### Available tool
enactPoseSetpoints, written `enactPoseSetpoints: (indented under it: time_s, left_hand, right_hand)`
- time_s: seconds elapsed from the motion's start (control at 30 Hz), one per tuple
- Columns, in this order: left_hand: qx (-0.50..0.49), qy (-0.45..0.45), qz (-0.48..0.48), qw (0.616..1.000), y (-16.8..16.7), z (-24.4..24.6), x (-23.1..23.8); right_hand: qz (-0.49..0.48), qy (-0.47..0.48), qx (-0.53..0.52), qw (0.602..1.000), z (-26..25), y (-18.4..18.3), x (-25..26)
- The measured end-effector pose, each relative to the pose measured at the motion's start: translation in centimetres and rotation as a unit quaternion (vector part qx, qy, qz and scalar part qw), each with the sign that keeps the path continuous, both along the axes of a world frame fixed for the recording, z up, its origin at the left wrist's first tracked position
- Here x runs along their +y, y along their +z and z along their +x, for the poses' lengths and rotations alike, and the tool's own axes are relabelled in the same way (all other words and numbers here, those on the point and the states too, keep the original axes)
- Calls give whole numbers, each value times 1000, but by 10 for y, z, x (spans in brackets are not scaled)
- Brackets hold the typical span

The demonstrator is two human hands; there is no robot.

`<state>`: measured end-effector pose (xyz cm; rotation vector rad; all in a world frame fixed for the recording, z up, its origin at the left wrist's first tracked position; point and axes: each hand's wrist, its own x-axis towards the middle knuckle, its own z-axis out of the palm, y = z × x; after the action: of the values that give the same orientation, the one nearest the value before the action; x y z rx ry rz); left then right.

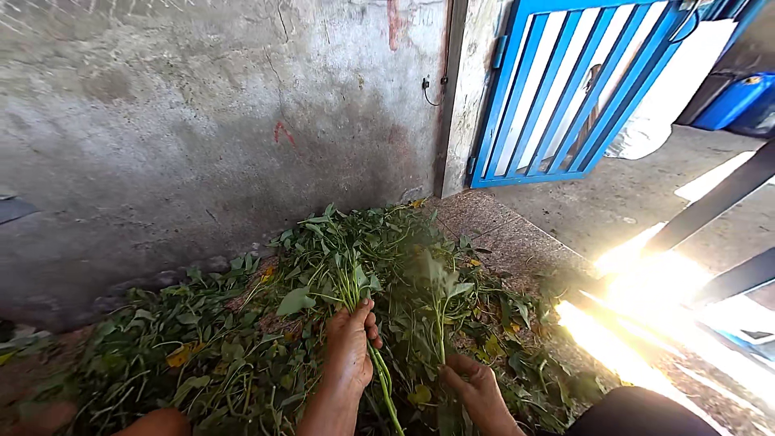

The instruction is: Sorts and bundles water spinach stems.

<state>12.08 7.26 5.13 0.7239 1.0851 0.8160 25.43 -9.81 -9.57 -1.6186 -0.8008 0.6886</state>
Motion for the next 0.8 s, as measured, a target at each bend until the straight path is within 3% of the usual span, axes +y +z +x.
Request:
enactPoseSetpoints:
  time_s: [0.1, 0.2, 0.3, 0.4, 0.5, 0.6, 0.7, 0.8]
  left_hand:
    - [11, -23, 7, 1000, -2, 3, -6]
    - [12, -69, 27, 997, -6, 4, -12]
    - [4, -114, 58, 992, -10, 4, -14]
    - [-13, -114, 89, 989, -12, 5, -14]
    - [2, -95, 119, 988, -12, 5, -12]
    - [5, -111, 123, 986, -14, 4, -10]
    - [-9, -136, 93, 986, -11, 3, -9]
    - [-24, -169, 43, 984, -7, 2, -9]
  right_hand:
    - [28, -20, -168, 985, -13, 14, 9]
    - [71, -40, -313, 946, -25, 24, 19]
    - [111, -48, -385, 915, -32, 29, 30]
    - [127, -36, -389, 912, -35, 33, 32]
    - [129, 30, -277, 952, -35, 40, 29]
    - [174, 155, 13, 972, -29, 50, 29]
    - [172, 281, 339, 881, -18, 58, 29]
    - [167, 386, 477, 772, -8, 50, 33]
